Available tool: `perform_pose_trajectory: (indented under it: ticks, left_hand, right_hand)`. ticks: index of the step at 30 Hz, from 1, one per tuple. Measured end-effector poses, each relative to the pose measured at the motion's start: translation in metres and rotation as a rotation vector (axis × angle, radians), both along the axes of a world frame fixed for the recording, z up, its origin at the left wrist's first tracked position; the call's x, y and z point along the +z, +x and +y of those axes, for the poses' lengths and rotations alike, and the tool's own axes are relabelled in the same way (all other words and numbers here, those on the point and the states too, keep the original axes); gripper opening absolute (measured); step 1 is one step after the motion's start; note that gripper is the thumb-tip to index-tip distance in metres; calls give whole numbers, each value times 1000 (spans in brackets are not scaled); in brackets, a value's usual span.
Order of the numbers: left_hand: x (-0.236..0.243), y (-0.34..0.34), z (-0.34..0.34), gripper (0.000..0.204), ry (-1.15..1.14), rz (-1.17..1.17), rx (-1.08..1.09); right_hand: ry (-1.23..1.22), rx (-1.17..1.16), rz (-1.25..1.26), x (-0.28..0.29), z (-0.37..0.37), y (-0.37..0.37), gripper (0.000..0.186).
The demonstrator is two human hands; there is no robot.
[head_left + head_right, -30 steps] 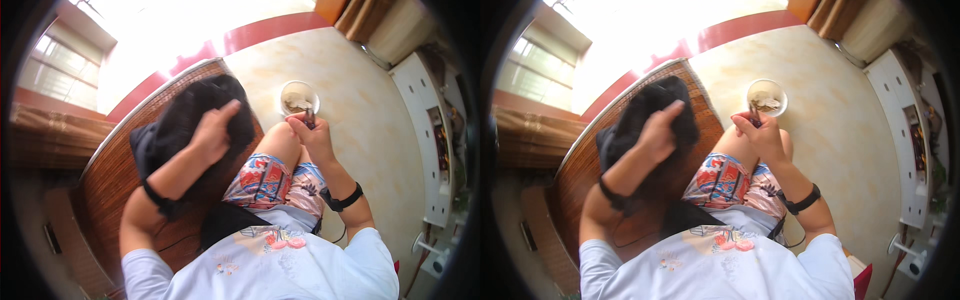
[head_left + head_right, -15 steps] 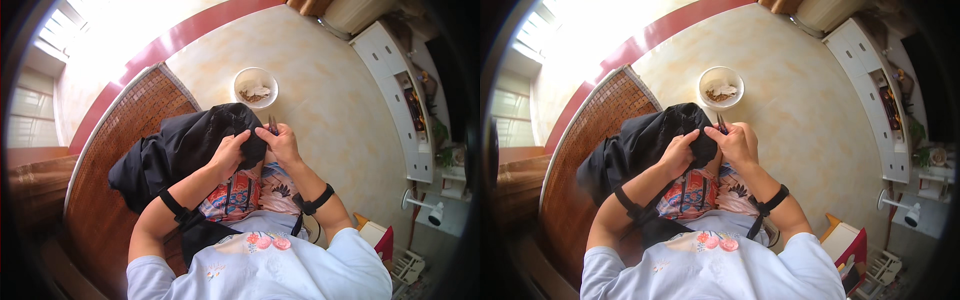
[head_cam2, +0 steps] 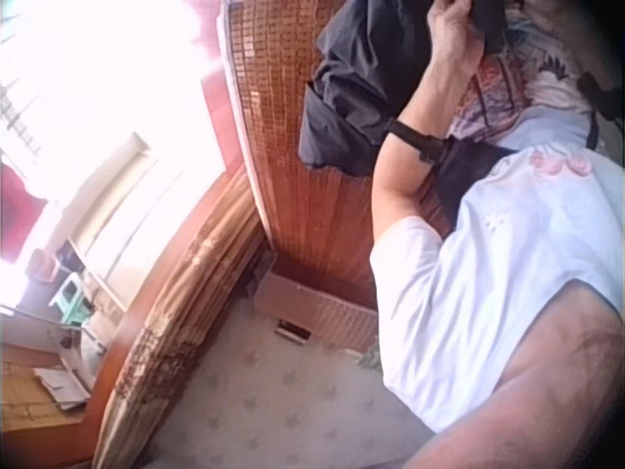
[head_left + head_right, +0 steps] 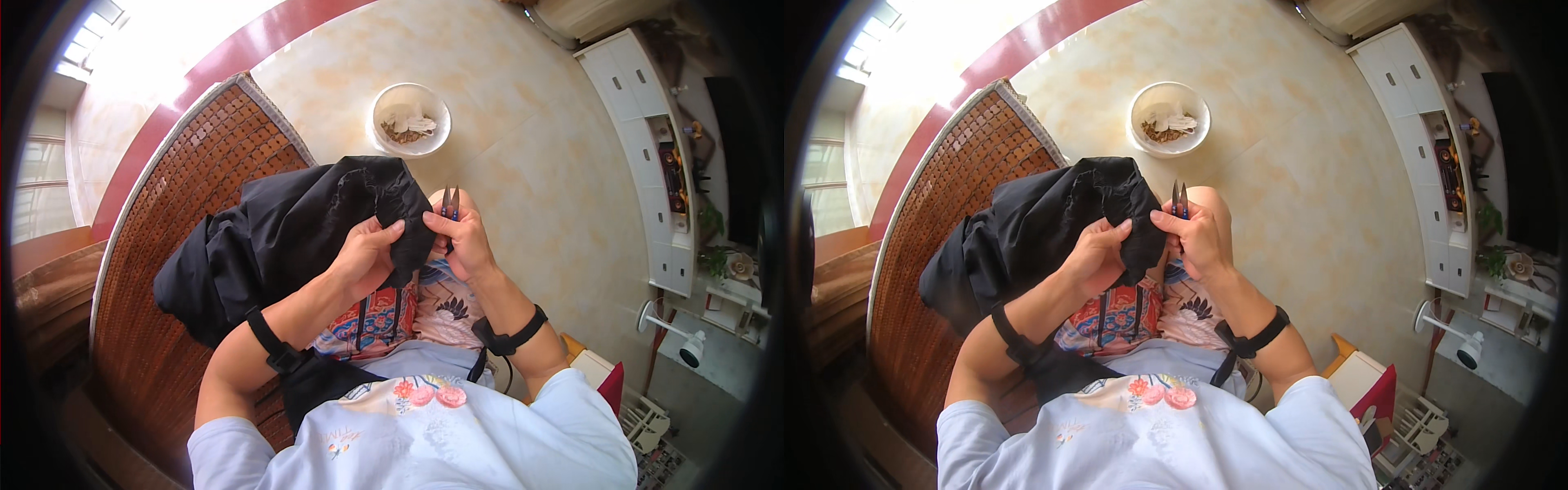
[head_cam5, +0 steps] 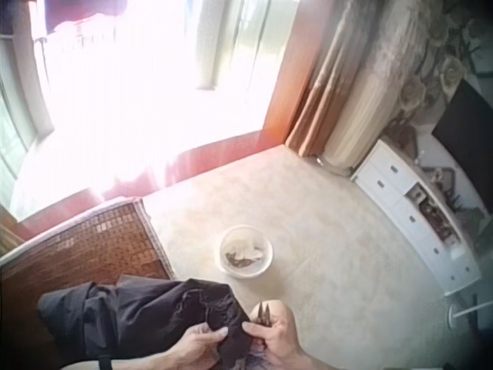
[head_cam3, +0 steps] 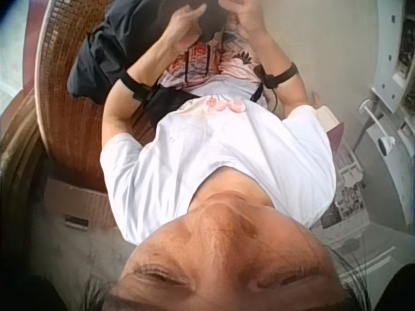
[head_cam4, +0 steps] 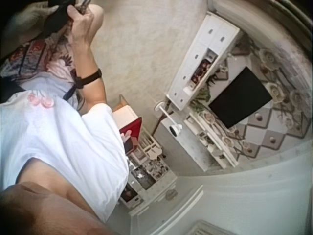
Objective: The person uses small scissors to trim loose threads from the waistband of a black garment and places the discarded material into a bowl.
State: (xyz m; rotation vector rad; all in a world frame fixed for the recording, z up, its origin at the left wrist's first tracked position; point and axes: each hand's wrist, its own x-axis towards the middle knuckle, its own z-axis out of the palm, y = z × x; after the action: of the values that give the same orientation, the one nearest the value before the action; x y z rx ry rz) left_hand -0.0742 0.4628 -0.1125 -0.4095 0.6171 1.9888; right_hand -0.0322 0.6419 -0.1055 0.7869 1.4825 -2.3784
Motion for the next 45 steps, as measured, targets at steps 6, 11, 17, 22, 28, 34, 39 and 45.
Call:
perform_pose_trajectory:
  ticks: [6,11,17,22,28,34,39,45]
  left_hand:
    - [9,2,3,27,-73,52,26]
    - [5,8,10,24,-154,51,61]
    - [-22,12,23,19,-85,23,21]
    - [-30,10,30,17,-189,45,16]
    - [-29,9,27,14,-147,44,-3]
    - [-31,9,25,15,-104,49,-23]
    - [-31,10,25,14,-118,50,-27]
    - [-31,14,27,13,-139,71,-25]
  right_hand:
    - [71,94,-25,4,2,4,12]
    - [-10,56,47,-7,9,12,13]
    - [372,111,-19,-15,19,19,12]
    - [870,157,194,28,25,37,23]
    - [925,467,160,52,18,39,22]
    - [889,530,117,56,14,34,27]
    - [931,551,76,60,14,31,27]
    - [946,576,65,58,14,28,28]
